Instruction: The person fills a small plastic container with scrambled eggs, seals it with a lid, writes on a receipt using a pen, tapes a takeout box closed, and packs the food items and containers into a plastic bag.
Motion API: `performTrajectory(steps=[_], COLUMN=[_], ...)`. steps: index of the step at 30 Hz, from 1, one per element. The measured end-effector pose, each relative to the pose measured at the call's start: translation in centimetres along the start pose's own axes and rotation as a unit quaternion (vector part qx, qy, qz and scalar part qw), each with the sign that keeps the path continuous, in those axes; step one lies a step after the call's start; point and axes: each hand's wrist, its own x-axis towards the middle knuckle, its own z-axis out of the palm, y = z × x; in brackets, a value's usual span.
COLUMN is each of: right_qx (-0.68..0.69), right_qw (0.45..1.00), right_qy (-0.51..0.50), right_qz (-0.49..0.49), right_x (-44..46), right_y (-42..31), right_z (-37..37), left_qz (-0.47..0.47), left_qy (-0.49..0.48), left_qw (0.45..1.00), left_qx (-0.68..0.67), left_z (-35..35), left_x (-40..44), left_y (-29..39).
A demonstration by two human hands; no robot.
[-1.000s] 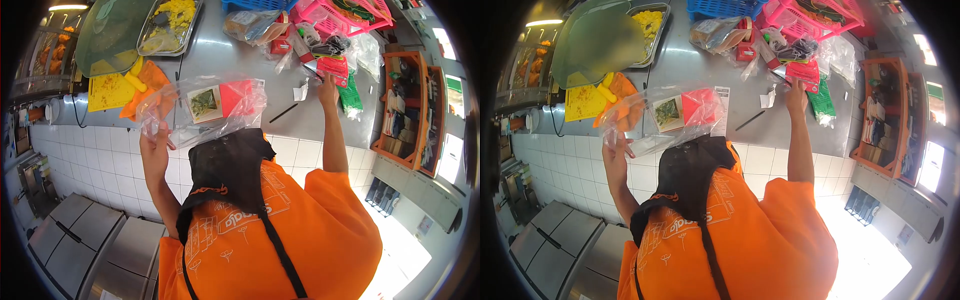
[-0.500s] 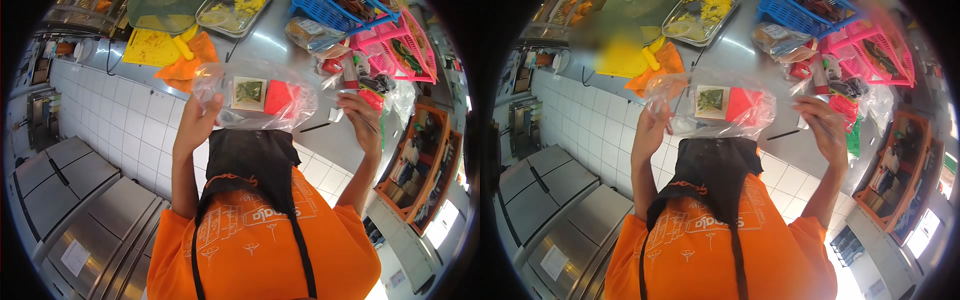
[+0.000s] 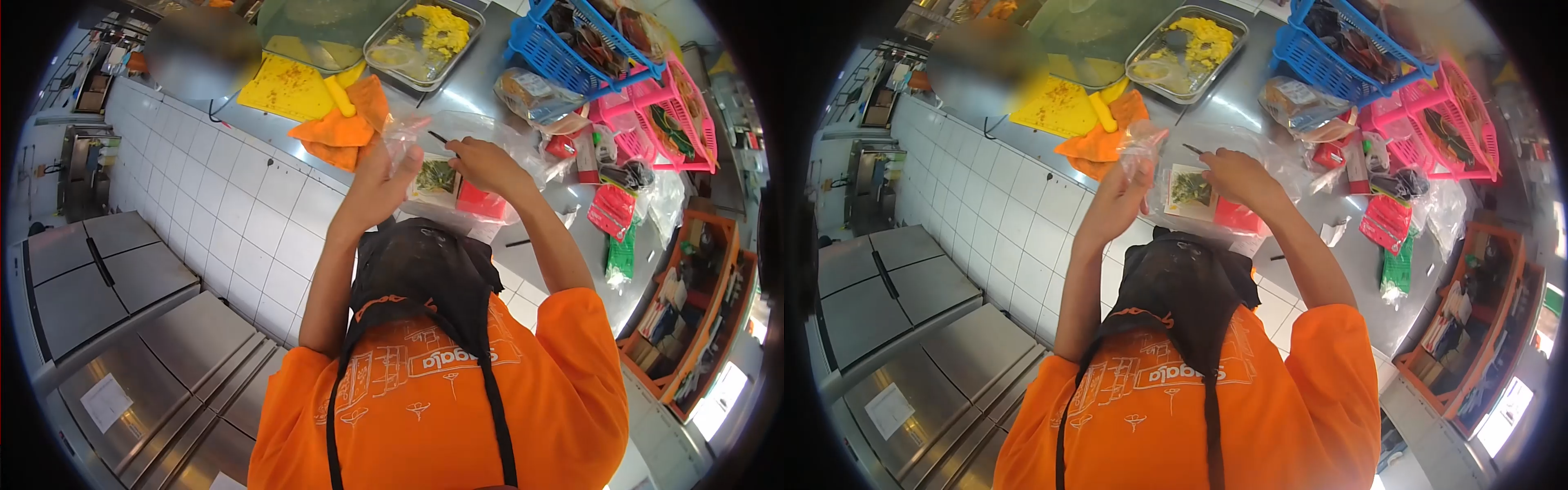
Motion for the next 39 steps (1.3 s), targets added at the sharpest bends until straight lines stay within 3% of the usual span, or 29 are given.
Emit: performTrajectory(steps=[4, 7, 10, 13, 14, 15, 16, 17, 18, 23, 27, 30, 37, 39], right_qx=[0.069, 0.05, 0.058, 0.107, 0.088, 0.068, 0.048, 0.032, 0.014, -0.062, -0.108, -0.135, -0.174, -0.187], right_qw=[0.986, 0.991, 0.975, 0.973, 0.975, 0.977, 0.978, 0.979, 0.981, 0.982, 0.979, 0.977, 0.972, 0.97], right_qy=[-0.145, -0.124, -0.211, -0.204, -0.204, -0.202, -0.2, -0.198, -0.195, -0.179, -0.171, -0.164, -0.157, -0.154], right_qz=[0.04, -0.024, 0.038, -0.032, -0.03, -0.025, -0.021, -0.018, -0.015, -0.004, 0.003, 0.007, 0.011, 0.009], right_x=[4.9, 6.6, 5.4, 5.7, 6.0, 6.1, 6.2, 6.3, 6.4, 7.0, 7.3, 7.2, 7.4, 7.8], right_y=[1.7, 3.7, 0.1, 2.0, 2.2, 2.4, 2.7, 2.8, 2.9, 3.6, 4.0, 4.3, 4.1, 3.9], right_z=[1.9, 4.2, -1.0, 0.7, 0.8, 1.0, 1.0, 0.9, 0.7, 1.1, 1.4, 1.5, 2.2, 2.1], left_qz=[0.02, 0.02, 0.038, 0.206, 0.142, 0.141, 0.13, 0.133, 0.219, 0.1, 0.17, 0.091, 0.095, 0.175], left_qy=[-0.022, -0.037, -0.021, 0.034, 0.006, -0.022, -0.019, -0.023, -0.007, -0.032, 0.005, -0.037, -0.006, -0.003], left_qw=[1.0, 0.999, 0.999, 0.968, 0.985, 0.988, 0.985, 0.982, 0.96, 0.991, 0.979, 0.98, 0.986, 0.97], left_qx=[0.004, -0.002, -0.002, 0.139, 0.101, 0.059, 0.107, 0.131, 0.176, 0.088, 0.113, 0.176, 0.139, 0.172], left_z=[0.5, 0.6, 0.6, 0.2, 0.7, 1.2, 1.4, 1.8, 1.9, 0.6, 0.8, 1.1, 2.0, 2.9], left_x=[0.4, 0.5, 0.0, 0.8, 0.7, 0.8, 0.4, 0.3, 0.8, 0.1, 0.6, 0.4, 0.8, 1.2], left_y=[-0.1, 0.0, -1.4, -1.7, -1.5, -1.4, 0.0, 0.5, -0.4, 0.8, -1.0, -0.1, -1.7, -1.8])
